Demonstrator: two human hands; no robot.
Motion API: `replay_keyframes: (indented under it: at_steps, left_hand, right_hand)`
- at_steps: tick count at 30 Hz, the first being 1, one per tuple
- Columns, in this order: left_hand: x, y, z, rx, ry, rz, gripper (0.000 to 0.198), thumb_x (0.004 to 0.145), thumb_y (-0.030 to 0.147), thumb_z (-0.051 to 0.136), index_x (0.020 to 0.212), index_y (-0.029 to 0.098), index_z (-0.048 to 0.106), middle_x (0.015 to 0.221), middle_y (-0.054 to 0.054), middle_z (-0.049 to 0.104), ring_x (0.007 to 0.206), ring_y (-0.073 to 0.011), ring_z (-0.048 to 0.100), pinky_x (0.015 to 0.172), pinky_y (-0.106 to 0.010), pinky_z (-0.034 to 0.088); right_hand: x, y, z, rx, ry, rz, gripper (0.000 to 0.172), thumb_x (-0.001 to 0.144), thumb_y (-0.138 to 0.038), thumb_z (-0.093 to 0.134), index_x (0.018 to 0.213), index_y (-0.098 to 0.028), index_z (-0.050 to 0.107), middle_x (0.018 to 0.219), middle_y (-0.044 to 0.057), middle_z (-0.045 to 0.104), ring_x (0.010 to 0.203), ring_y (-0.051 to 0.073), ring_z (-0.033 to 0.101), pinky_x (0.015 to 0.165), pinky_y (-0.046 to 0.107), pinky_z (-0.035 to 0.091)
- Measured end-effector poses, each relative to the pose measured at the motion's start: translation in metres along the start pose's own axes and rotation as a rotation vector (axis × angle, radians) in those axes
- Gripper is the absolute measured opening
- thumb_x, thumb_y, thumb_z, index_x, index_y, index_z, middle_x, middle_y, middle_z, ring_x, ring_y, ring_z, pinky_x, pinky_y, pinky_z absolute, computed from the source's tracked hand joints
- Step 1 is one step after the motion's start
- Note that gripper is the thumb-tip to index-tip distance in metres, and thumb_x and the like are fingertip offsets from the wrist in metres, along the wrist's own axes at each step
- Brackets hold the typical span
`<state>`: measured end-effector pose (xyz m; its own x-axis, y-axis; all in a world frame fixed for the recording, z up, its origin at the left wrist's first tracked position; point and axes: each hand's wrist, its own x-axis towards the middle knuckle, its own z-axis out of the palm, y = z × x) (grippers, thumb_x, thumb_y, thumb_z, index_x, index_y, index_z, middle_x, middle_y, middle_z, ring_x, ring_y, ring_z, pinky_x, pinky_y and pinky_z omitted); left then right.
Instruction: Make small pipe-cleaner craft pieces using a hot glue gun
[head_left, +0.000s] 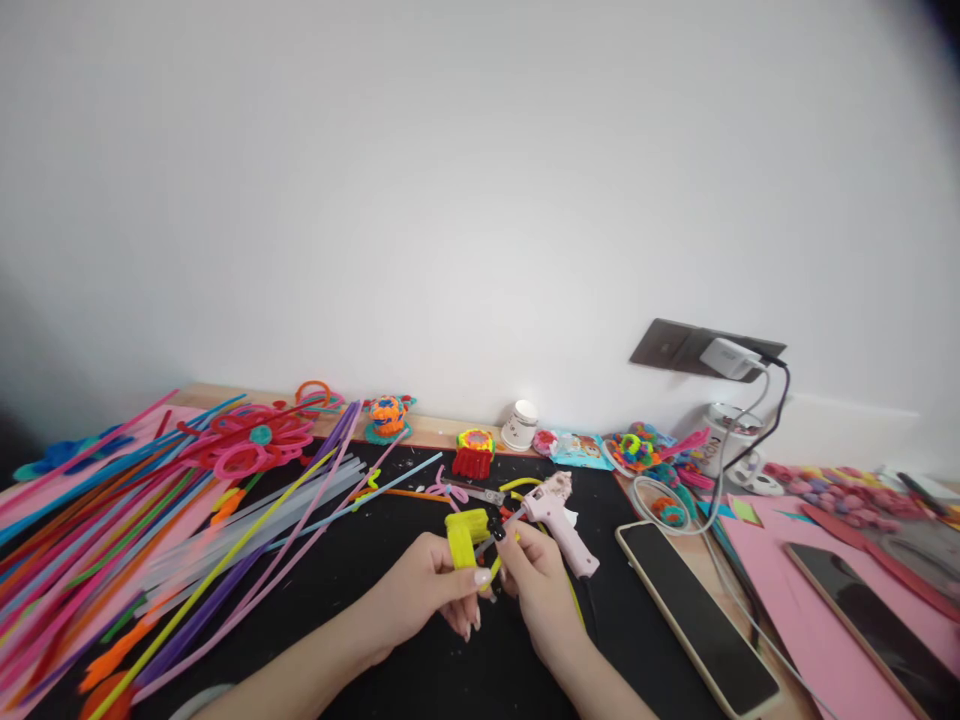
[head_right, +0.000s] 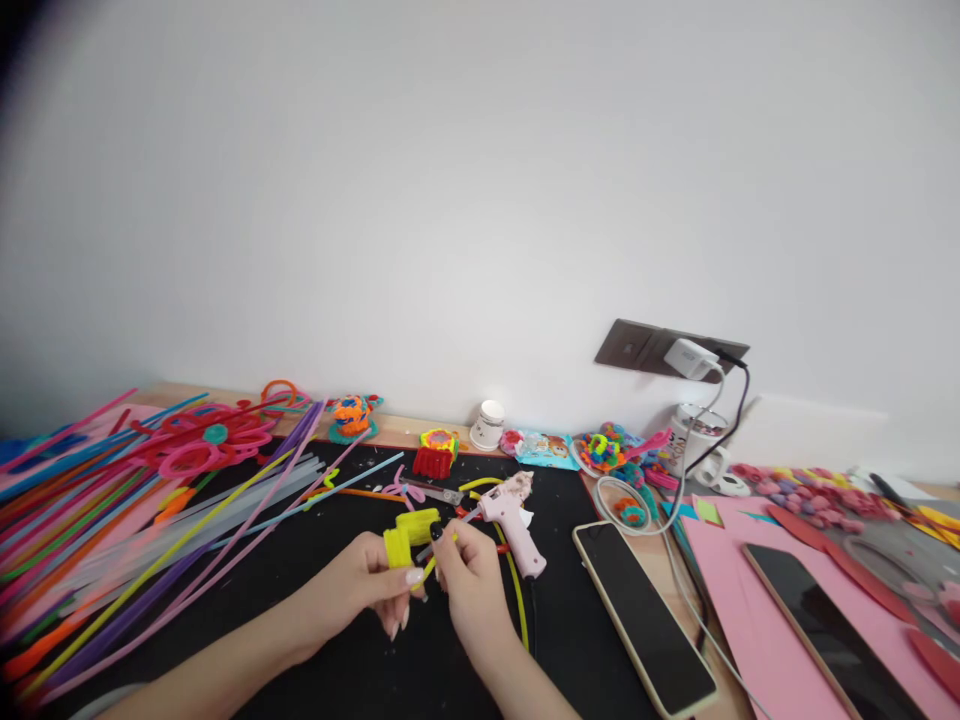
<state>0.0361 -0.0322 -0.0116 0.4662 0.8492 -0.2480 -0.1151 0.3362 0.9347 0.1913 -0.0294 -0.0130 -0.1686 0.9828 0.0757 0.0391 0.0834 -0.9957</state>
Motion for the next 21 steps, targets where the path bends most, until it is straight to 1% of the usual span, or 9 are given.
replay_keyframes:
  at_steps: [2, 5, 11, 16, 19, 21]
  left_hand:
    - [-0.002, 0.0, 0.0, 0.003, -0.087, -0.014, 0.033, 0.066, 0.042, 0.073, 0.061, 0.009, 0.069, 0.048, -0.004, 0.065, 0.039, -0.0096, 0.056, 0.046, -0.021, 0.046]
    - [-0.005, -0.001, -0.001, -0.006, -0.194, -0.058, 0.03, 0.066, 0.038, 0.072, 0.059, 0.009, 0.069, 0.047, -0.003, 0.065, 0.035, -0.0089, 0.054, 0.043, -0.02, 0.047]
    - [-0.006, -0.002, -0.009, -0.034, -0.393, -0.201, 0.022, 0.064, 0.03, 0.073, 0.058, 0.009, 0.07, 0.043, -0.003, 0.064, 0.031, -0.0101, 0.055, 0.036, -0.018, 0.047]
    - [-0.004, -0.004, -0.016, -0.059, -0.566, -0.323, 0.019, 0.062, 0.026, 0.073, 0.057, 0.009, 0.071, 0.042, -0.002, 0.064, 0.029, -0.0103, 0.054, 0.03, -0.016, 0.046]
    - [-0.005, -0.001, -0.018, -0.003, -0.641, -0.406, 0.019, 0.06, 0.027, 0.076, 0.058, 0.009, 0.072, 0.042, -0.002, 0.063, 0.028, -0.0114, 0.054, 0.027, -0.016, 0.044]
    - [-0.009, 0.006, -0.017, 0.041, -0.655, -0.464, 0.022, 0.058, 0.029, 0.08, 0.058, 0.009, 0.073, 0.04, -0.002, 0.062, 0.026, -0.0116, 0.052, 0.025, -0.016, 0.043]
  right_hand:
    - [-0.001, 0.001, 0.001, 0.01, -0.062, 0.018, 0.042, 0.084, -0.049, 0.052, 0.055, -0.022, 0.036, 0.048, -0.007, 0.03, 0.044, 0.009, 0.02, 0.042, 0.026, 0.013]
    - [-0.002, 0.002, 0.003, 0.051, -0.162, 0.048, 0.044, 0.083, -0.052, 0.053, 0.056, -0.021, 0.036, 0.05, -0.007, 0.03, 0.045, 0.008, 0.021, 0.043, 0.026, 0.013]
    - [-0.005, -0.003, 0.005, 0.07, -0.342, 0.073, 0.05, 0.082, -0.058, 0.055, 0.054, -0.019, 0.038, 0.049, -0.008, 0.032, 0.046, 0.007, 0.023, 0.044, 0.024, 0.015]
    - [-0.006, -0.005, 0.004, 0.212, -0.534, 0.207, 0.05, 0.074, -0.059, 0.063, 0.054, -0.018, 0.041, 0.045, -0.009, 0.035, 0.04, 0.004, 0.021, 0.041, 0.021, 0.014]
    - [-0.006, -0.006, 0.003, 0.195, -0.615, 0.217, 0.052, 0.071, -0.061, 0.065, 0.052, -0.017, 0.045, 0.043, -0.009, 0.038, 0.038, 0.004, 0.025, 0.04, 0.021, 0.016]
    - [-0.007, -0.009, 0.003, 0.147, -0.651, 0.191, 0.052, 0.072, -0.062, 0.063, 0.052, -0.017, 0.047, 0.043, -0.008, 0.039, 0.039, 0.004, 0.027, 0.041, 0.021, 0.018]
